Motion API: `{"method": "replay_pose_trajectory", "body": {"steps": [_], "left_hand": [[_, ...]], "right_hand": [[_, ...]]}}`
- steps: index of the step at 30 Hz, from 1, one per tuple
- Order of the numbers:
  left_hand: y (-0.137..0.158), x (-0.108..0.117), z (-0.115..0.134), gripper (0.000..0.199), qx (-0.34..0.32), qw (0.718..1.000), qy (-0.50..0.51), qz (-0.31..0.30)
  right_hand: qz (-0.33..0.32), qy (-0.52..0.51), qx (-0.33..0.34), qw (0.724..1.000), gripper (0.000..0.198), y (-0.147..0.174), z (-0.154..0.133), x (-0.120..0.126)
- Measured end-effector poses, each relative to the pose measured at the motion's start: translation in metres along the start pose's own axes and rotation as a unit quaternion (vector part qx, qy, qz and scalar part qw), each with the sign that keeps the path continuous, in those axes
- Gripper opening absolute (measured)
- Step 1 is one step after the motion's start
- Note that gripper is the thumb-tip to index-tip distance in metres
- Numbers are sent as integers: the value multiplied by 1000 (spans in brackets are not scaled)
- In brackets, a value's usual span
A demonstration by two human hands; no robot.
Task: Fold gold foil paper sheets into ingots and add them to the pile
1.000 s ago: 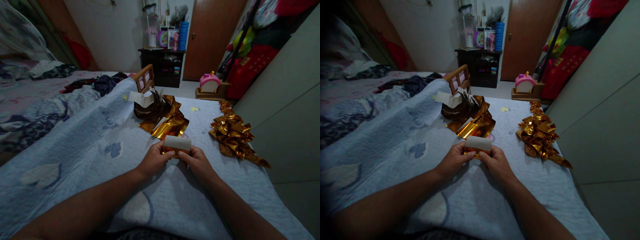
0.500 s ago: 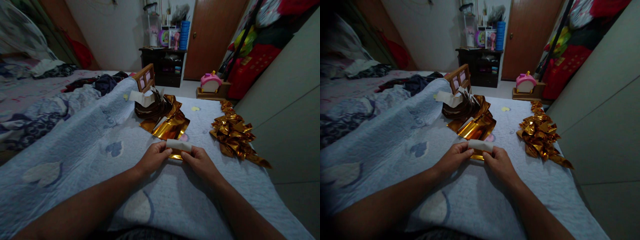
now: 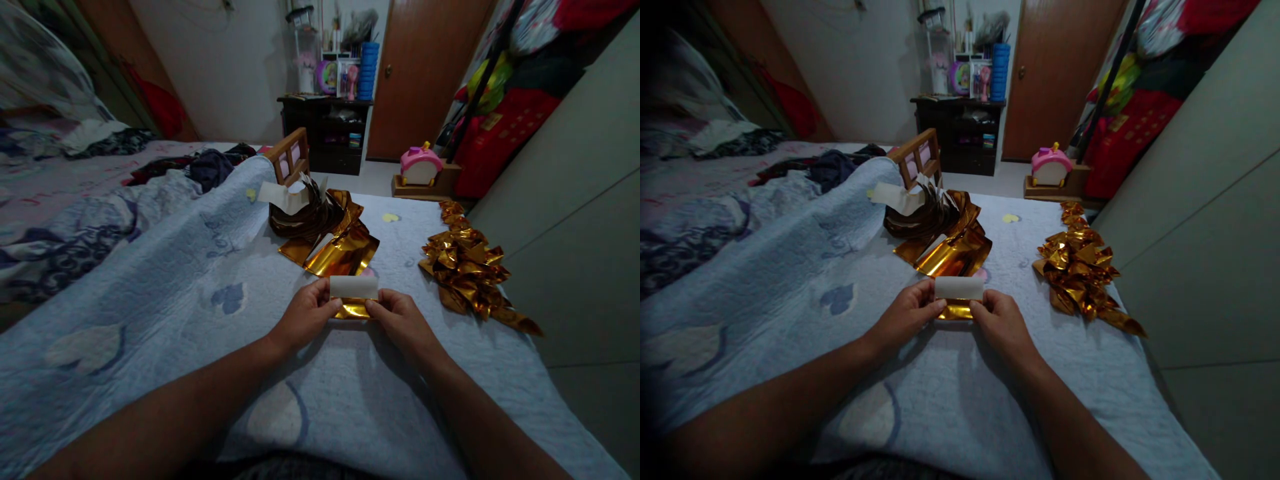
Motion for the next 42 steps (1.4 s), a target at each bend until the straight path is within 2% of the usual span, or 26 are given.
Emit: {"method": "replay_pose_trajectory", "body": {"steps": [3,8,13,16,20,22,24,26,28,30,33,35,40,42], "left_hand": [[2,0,-2,28,8,1000,-7,0],[8,-1,-3,40,-46,982,-184,-4],[12,-4,-4,49,-108,925,-363,6],[13,-7,-4,44,-114,893,-435,-16],[14,-4,5,39,-132,847,-515,16],[13,-6,7,28,-153,835,-529,-4],[11,-11,4,15,-180,833,-516,-82],[10,-16,-1,16,-189,837,-488,-161],[9,-17,-2,18,-193,839,-471,-192],[8,-16,-1,19,-196,838,-469,-200],[7,-15,2,13,-187,830,-483,-208],[6,-14,2,8,-172,823,-498,-211],[3,-9,-2,9,-129,807,-540,-203],[2,-6,-4,7,-122,808,-539,-205]], "right_hand": [[32,113,12,993,22,1,0,3],[37,302,47,951,24,4,-5,-2],[30,400,27,916,21,7,-7,-7],[26,426,18,904,21,8,-8,-8],[36,446,11,894,14,10,-8,-7],[54,441,15,896,6,11,-8,-6],[72,428,40,900,11,11,-7,-5],[71,415,90,902,10,11,-6,-8],[43,406,150,900,12,10,-5,-14],[9,400,192,896,20,8,-2,-20],[-9,405,213,889,24,6,-1,-25],[-3,417,209,884,22,7,-2,-26],[28,466,194,863,7,13,-9,-32],[40,483,192,853,12,16,-11,-35]]}}
Point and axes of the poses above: each hand's wrist, its own y-axis away from the middle knuckle, its own x-axis out of the back of the hand, z = x × y, the point moved 5 cm from there along -y, towards the middle knuckle, and after that the axes turned 3 degrees about -x, right-handed, at the moved point
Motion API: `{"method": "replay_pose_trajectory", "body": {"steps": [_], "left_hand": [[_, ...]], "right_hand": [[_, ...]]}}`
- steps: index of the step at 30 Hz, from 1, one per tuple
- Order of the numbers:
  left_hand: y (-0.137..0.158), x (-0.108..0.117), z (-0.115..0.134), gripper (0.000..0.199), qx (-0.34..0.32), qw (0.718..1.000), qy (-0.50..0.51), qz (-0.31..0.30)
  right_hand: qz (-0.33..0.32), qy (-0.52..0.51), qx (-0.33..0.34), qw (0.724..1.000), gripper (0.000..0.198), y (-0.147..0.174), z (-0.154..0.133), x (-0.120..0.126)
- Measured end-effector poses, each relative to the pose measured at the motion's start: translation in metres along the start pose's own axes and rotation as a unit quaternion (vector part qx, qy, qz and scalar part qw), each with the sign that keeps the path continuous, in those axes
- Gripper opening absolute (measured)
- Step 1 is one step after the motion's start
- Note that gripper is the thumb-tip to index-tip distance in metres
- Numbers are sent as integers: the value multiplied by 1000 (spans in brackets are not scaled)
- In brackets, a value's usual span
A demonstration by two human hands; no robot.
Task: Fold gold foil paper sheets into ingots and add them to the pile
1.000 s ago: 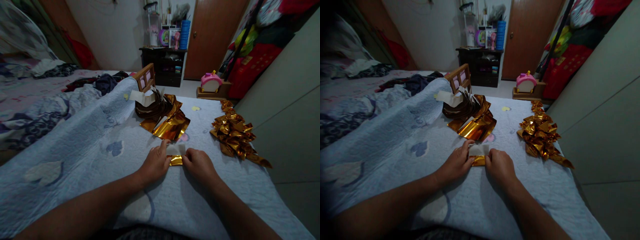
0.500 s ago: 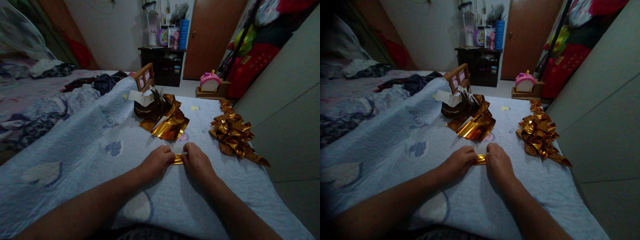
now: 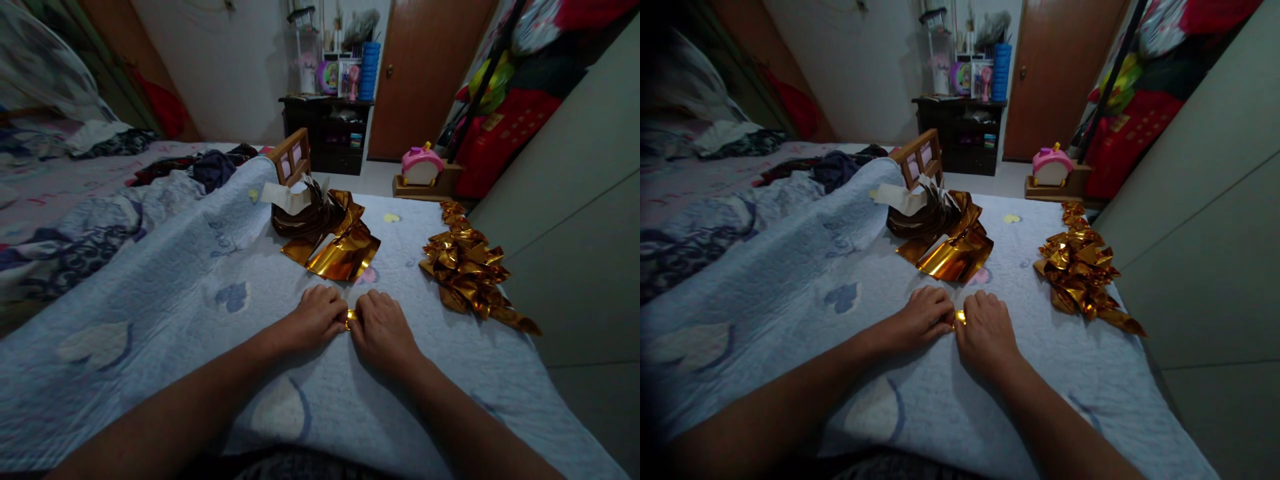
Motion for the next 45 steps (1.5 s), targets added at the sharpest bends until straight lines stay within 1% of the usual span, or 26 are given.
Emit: {"method": "replay_pose_trajectory", "body": {"steps": [3,7,11,14,19,23,26,28,30,31,33,36,37,39,41,45], "left_hand": [[1,2,-3,6,-3,1000,23,-5],[2,7,-4,7,-1,999,48,-13],[1,9,-4,9,9,998,48,-24],[1,9,-3,9,2,998,52,-24],[1,10,-2,8,-3,998,58,-25],[1,11,-2,7,-1,998,62,-27],[1,11,-1,7,0,998,60,-35],[1,11,-2,8,-1,997,59,-41],[1,12,-2,9,-10,997,62,-38],[2,12,-2,10,-18,997,65,-34],[3,12,-2,15,-34,997,70,-28],[4,10,-4,28,-45,996,71,-23],[4,10,-5,30,-46,996,69,-21],[4,9,-5,32,-46,997,64,-14],[3,8,-5,33,-45,997,58,-5],[2,9,-2,31,-62,996,58,32]], "right_hand": [[13,18,-5,1000,19,1,-4,0],[13,19,-9,1000,21,1,-2,1],[6,13,-11,1000,23,2,8,4],[7,15,-12,1000,28,3,22,7],[-18,14,-20,1000,39,2,44,9],[-60,-6,-30,998,42,0,53,10],[-73,-21,-23,997,39,0,58,10],[-71,-34,-5,997,30,0,62,11],[-63,-53,20,996,17,-1,64,15],[-55,-65,30,996,15,-1,65,17],[-33,-99,47,993,16,-2,63,24],[-6,-164,83,983,16,-3,51,32],[-11,-175,95,980,15,-3,45,32],[-29,-171,114,978,18,-2,35,29],[-41,-154,119,980,20,-2,28,25],[-36,-148,121,981,19,-4,25,20]]}}
Point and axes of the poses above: each hand's wrist, its own y-axis away from the middle knuckle, its own x-axis out of the back of the hand, z = x × y, the point moved 5 cm from there along -y, towards the middle knuckle, and after that the axes turned 3 degrees about -x, right-handed, at the moved point
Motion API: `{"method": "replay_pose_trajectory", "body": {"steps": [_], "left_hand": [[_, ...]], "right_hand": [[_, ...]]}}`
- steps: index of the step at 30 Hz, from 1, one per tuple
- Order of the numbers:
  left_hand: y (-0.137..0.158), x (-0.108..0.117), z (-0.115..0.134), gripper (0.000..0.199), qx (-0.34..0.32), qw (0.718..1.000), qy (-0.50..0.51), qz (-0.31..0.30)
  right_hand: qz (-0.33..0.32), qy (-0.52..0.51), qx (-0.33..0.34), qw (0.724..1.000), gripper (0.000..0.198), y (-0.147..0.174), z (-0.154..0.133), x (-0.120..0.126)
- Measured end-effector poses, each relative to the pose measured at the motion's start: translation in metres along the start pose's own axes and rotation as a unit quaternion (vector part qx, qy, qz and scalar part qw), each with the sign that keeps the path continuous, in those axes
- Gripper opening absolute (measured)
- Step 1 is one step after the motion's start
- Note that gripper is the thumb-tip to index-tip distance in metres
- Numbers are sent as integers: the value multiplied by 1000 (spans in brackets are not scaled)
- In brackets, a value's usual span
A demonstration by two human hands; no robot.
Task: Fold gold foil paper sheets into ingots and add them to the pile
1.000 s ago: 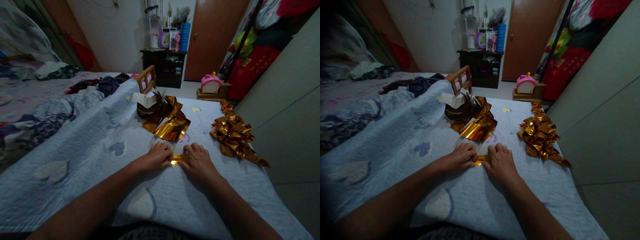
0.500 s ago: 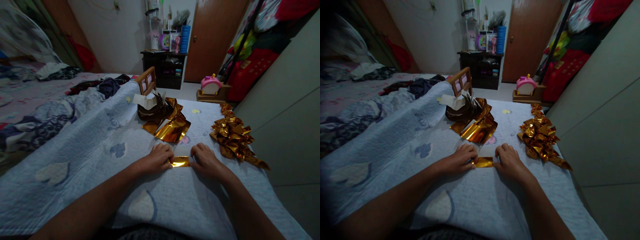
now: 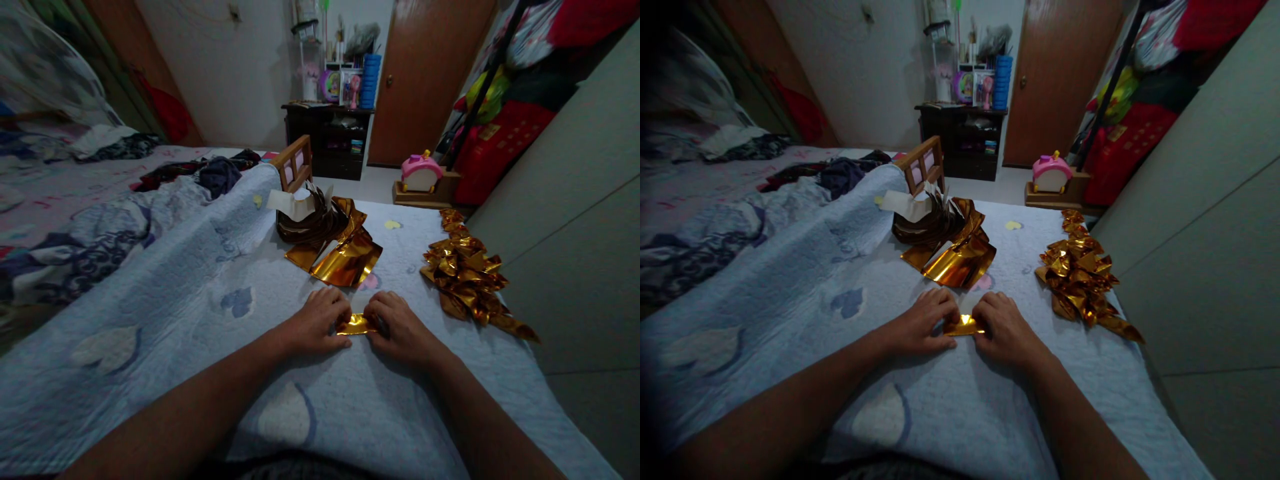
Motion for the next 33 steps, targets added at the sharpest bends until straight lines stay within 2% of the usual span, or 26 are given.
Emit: {"method": "replay_pose_trajectory", "body": {"steps": [4,9,17,22,25,29,33], "left_hand": [[-3,-2,5,22,-44,998,-22,45],[-5,-10,7,13,-63,994,-79,48],[-3,0,7,20,-83,984,-113,110],[-2,5,9,21,-91,975,-143,145],[-3,2,8,20,-86,971,-175,137],[-6,-5,1,14,-53,975,-197,90],[-5,-8,-1,10,-40,987,-152,42]], "right_hand": [[26,-19,25,999,14,-1,1,0],[32,-19,28,999,10,0,4,-2],[77,-43,21,996,20,0,11,-2],[104,-40,35,993,26,1,5,1],[99,-27,52,993,26,1,-4,1],[55,-1,60,997,21,0,-13,-5],[19,15,71,997,20,0,-14,-13]]}}
Point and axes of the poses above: each hand's wrist, its own y-axis away from the middle knuckle, its own x-axis out of the back of the hand, z = x × y, the point moved 5 cm from there along -y, towards the middle knuckle, and after that the axes turned 3 degrees about -x, right-handed, at the moved point
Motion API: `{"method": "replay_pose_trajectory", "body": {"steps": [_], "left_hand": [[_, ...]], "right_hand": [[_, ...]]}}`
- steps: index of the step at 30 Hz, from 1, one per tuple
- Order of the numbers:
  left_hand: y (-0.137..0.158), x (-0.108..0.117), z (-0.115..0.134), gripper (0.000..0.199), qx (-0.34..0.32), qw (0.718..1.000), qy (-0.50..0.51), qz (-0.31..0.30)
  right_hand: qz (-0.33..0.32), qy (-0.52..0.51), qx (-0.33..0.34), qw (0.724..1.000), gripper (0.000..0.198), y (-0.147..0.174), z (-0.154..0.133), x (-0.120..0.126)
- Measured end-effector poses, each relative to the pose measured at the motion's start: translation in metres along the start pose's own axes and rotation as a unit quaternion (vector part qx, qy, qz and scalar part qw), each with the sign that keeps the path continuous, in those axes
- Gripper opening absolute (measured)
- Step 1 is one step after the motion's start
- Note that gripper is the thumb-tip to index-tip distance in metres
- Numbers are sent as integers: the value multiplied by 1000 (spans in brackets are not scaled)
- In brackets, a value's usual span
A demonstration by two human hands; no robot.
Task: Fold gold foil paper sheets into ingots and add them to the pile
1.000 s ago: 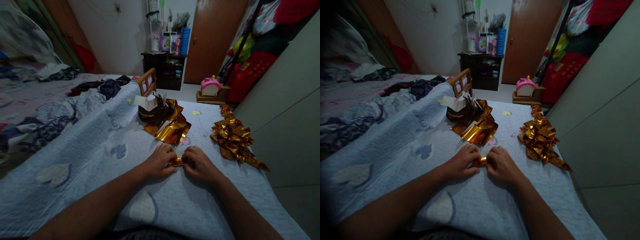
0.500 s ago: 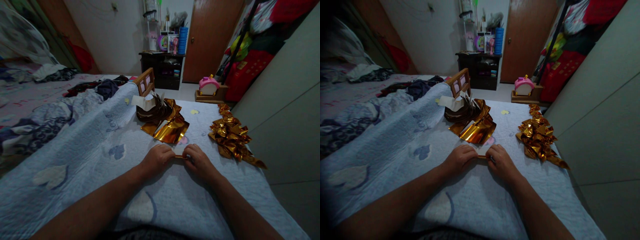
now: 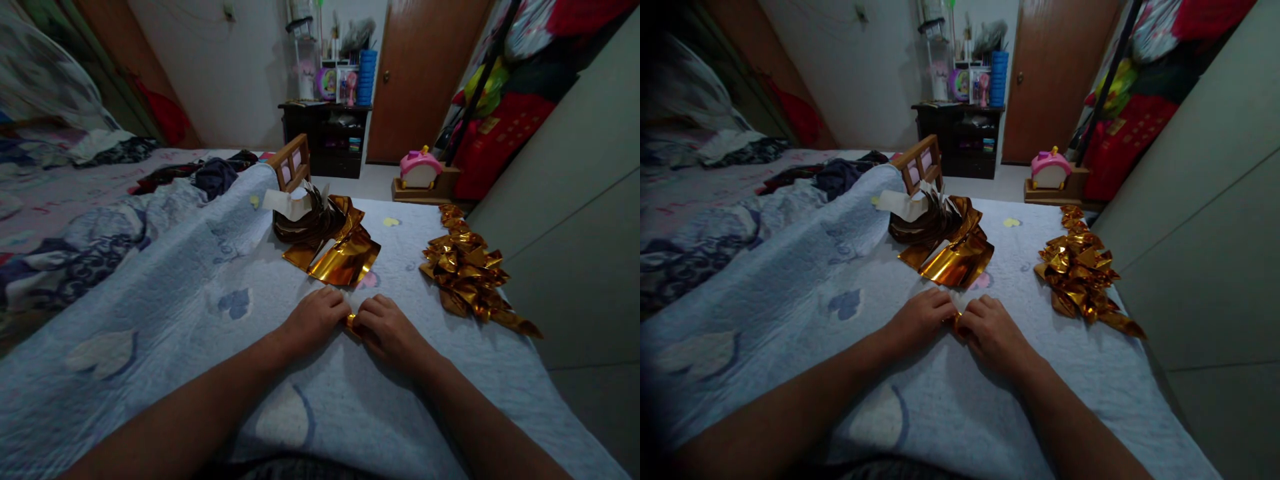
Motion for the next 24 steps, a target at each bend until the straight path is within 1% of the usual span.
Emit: {"method": "replay_pose_trajectory", "body": {"steps": [3,5,7,10,13,15,17,19,21,22,24], "left_hand": [[3,5,3,23,-11,999,48,-16],[5,10,5,31,-10,998,54,-23],[5,14,6,29,-18,998,55,-29],[6,17,9,20,-41,997,56,-33],[6,16,11,19,-61,995,75,-33],[6,15,13,25,-69,993,86,-30],[6,13,15,27,-69,994,82,-21],[4,10,16,19,-60,996,66,-6],[3,9,17,21,-56,997,52,12],[3,9,18,22,-55,997,49,22],[4,10,17,18,-48,996,54,44]], "right_hand": [[-18,-7,9,1000,23,1,-1,-3],[-20,-16,11,1000,22,1,-2,-2],[-14,-33,12,999,20,1,-3,0],[-7,-62,13,998,16,2,-3,1],[1,-82,2,997,16,2,0,-1],[10,-100,-5,995,17,2,2,-2],[15,-122,-5,992,16,2,2,-1],[15,-143,-8,990,12,3,2,2],[27,-156,-20,987,10,4,4,7],[42,-156,-29,987,13,5,7,11],[75,-141,-51,986,27,7,13,17]]}}
Point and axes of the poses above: each hand's wrist, its own y-axis away from the middle knuckle, its own x-axis out of the back of the hand, z = x × y, the point moved 5 cm from there along -y, towards the middle knuckle, and after that the axes turned 3 degrees about -x, right-handed, at the moved point
